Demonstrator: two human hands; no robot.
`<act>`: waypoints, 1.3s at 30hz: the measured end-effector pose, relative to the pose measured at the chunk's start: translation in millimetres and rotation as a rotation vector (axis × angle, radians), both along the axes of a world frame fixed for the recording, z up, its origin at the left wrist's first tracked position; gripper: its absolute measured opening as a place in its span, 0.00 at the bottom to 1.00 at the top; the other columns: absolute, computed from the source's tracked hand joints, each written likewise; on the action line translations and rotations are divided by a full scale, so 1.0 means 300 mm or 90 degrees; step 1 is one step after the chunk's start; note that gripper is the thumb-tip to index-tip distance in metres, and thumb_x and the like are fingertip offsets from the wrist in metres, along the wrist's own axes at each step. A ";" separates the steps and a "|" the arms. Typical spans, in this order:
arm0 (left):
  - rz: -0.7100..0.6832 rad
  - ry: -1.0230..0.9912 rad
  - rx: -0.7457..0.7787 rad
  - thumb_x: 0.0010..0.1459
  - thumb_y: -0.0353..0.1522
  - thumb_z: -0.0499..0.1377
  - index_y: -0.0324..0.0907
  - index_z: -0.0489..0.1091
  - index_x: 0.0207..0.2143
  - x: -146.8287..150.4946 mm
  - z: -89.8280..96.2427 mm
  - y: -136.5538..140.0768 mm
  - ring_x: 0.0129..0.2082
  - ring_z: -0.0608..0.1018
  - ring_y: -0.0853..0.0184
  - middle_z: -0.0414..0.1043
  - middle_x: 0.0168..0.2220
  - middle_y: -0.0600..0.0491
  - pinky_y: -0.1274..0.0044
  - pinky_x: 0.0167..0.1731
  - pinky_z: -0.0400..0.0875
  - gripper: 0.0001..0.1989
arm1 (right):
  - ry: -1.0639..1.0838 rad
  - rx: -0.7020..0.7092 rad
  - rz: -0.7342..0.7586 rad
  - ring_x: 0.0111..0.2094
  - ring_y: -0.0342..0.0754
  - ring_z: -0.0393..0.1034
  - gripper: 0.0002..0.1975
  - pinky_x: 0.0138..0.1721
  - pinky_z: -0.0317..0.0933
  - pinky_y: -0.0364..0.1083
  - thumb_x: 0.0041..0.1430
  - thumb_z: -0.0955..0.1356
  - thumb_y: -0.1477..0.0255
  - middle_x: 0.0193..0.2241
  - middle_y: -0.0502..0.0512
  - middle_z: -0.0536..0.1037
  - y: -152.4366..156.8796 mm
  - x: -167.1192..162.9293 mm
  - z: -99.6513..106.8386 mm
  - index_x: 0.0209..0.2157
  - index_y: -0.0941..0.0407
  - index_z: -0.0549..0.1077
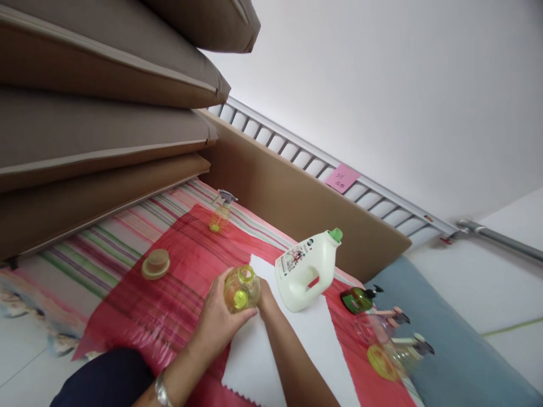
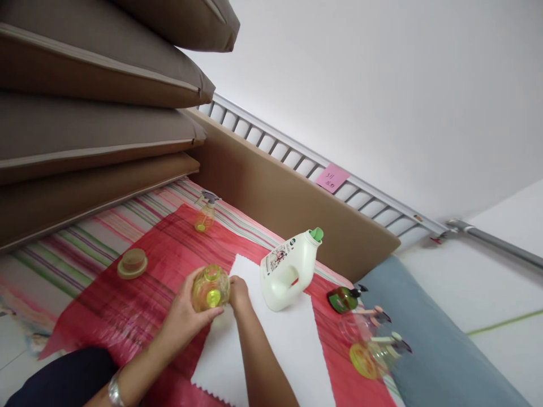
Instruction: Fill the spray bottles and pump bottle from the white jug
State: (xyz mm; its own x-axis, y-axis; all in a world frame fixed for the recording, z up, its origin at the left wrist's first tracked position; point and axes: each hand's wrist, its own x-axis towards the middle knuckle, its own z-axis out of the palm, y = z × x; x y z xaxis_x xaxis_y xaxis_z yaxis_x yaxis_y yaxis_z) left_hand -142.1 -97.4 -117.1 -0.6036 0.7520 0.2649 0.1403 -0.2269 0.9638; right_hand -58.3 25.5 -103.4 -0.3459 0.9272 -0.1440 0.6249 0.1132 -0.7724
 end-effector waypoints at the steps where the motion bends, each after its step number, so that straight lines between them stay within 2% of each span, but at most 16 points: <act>1: -0.005 0.005 -0.002 0.38 0.34 0.67 0.43 0.55 0.53 0.003 0.000 -0.001 0.52 0.67 0.56 0.63 0.51 0.46 0.63 0.52 0.60 0.39 | 0.013 0.003 -0.028 0.27 0.42 0.68 0.12 0.28 0.66 0.44 0.58 0.64 0.65 0.30 0.51 0.73 -0.002 0.034 0.014 0.35 0.60 0.70; 4: -0.024 0.046 -0.009 0.38 0.35 0.67 0.43 0.55 0.53 0.024 -0.016 0.000 0.53 0.66 0.56 0.63 0.52 0.46 0.62 0.53 0.59 0.39 | 0.074 0.061 -0.134 0.20 0.42 0.67 0.15 0.22 0.62 0.42 0.53 0.66 0.59 0.20 0.48 0.71 -0.023 0.200 0.104 0.27 0.58 0.67; 7: -0.061 0.108 -0.016 0.37 0.34 0.67 0.42 0.56 0.53 0.065 -0.052 0.007 0.53 0.66 0.55 0.63 0.52 0.45 0.61 0.53 0.58 0.39 | 0.135 0.164 -0.229 0.23 0.44 0.68 0.18 0.27 0.63 0.42 0.49 0.66 0.54 0.23 0.49 0.73 -0.076 0.409 0.245 0.29 0.56 0.66; 10: -0.112 0.161 -0.028 0.36 0.34 0.67 0.43 0.58 0.52 0.119 -0.095 0.014 0.52 0.67 0.54 0.64 0.51 0.45 0.61 0.52 0.60 0.39 | 0.204 0.309 -0.363 0.22 0.45 0.67 0.20 0.25 0.61 0.43 0.45 0.68 0.54 0.23 0.49 0.73 -0.161 0.574 0.379 0.30 0.56 0.67; 12: -0.145 0.187 -0.035 0.36 0.35 0.67 0.43 0.58 0.53 0.153 -0.123 0.016 0.52 0.67 0.54 0.65 0.52 0.45 0.60 0.52 0.61 0.39 | 0.232 0.379 -0.398 0.24 0.45 0.67 0.20 0.25 0.60 0.42 0.45 0.69 0.54 0.25 0.49 0.73 -0.224 0.636 0.440 0.32 0.56 0.67; 15: -0.178 0.221 -0.040 0.37 0.34 0.67 0.42 0.58 0.53 0.191 -0.158 0.017 0.52 0.67 0.55 0.65 0.52 0.45 0.61 0.53 0.60 0.38 | 0.224 0.440 -0.369 0.27 0.45 0.68 0.18 0.28 0.60 0.43 0.47 0.69 0.56 0.26 0.50 0.73 -0.304 0.670 0.482 0.33 0.56 0.67; 19: -0.208 0.256 -0.037 0.37 0.35 0.67 0.43 0.59 0.52 0.209 -0.184 0.012 0.52 0.67 0.56 0.66 0.51 0.45 0.63 0.53 0.61 0.37 | 0.161 0.478 -0.306 0.25 0.45 0.66 0.14 0.28 0.58 0.43 0.50 0.68 0.59 0.23 0.48 0.70 -0.351 0.670 0.474 0.31 0.55 0.67; 25: -0.229 0.284 -0.047 0.38 0.35 0.67 0.45 0.58 0.53 0.208 -0.179 0.006 0.52 0.67 0.55 0.65 0.52 0.45 0.61 0.52 0.60 0.38 | 0.110 0.469 -0.239 0.24 0.45 0.66 0.13 0.26 0.60 0.44 0.50 0.67 0.60 0.22 0.49 0.70 -0.340 0.664 0.437 0.30 0.55 0.66; 31: -0.233 0.303 -0.032 0.38 0.37 0.67 0.44 0.57 0.53 0.216 -0.172 0.011 0.51 0.67 0.55 0.65 0.51 0.45 0.62 0.52 0.60 0.39 | -0.030 0.505 -0.148 0.24 0.45 0.64 0.10 0.26 0.58 0.44 0.51 0.66 0.62 0.23 0.49 0.70 -0.345 0.557 0.424 0.28 0.55 0.68; 35: -0.222 0.290 -0.023 0.36 0.35 0.68 0.44 0.58 0.53 0.223 -0.179 0.015 0.51 0.67 0.55 0.65 0.51 0.45 0.62 0.51 0.61 0.40 | -0.085 0.446 -0.049 0.25 0.45 0.65 0.08 0.27 0.58 0.43 0.52 0.66 0.63 0.23 0.48 0.72 -0.328 0.450 0.356 0.28 0.54 0.68; 39: -0.218 0.272 -0.022 0.35 0.35 0.68 0.44 0.58 0.53 0.225 -0.182 0.017 0.50 0.68 0.55 0.66 0.50 0.46 0.62 0.51 0.62 0.40 | -0.097 0.392 -0.002 0.26 0.46 0.65 0.08 0.29 0.58 0.43 0.54 0.65 0.64 0.25 0.50 0.73 -0.292 0.399 0.280 0.30 0.54 0.68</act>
State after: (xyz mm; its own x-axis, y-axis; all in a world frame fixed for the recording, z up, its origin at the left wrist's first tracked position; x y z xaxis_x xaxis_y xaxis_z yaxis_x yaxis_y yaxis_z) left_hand -74.6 -92.2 -171.8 -0.1671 0.8989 0.4050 0.4453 -0.2977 0.8445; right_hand 61.4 -62.1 -19.3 -0.3605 0.8568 0.3687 0.7238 0.5063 -0.4688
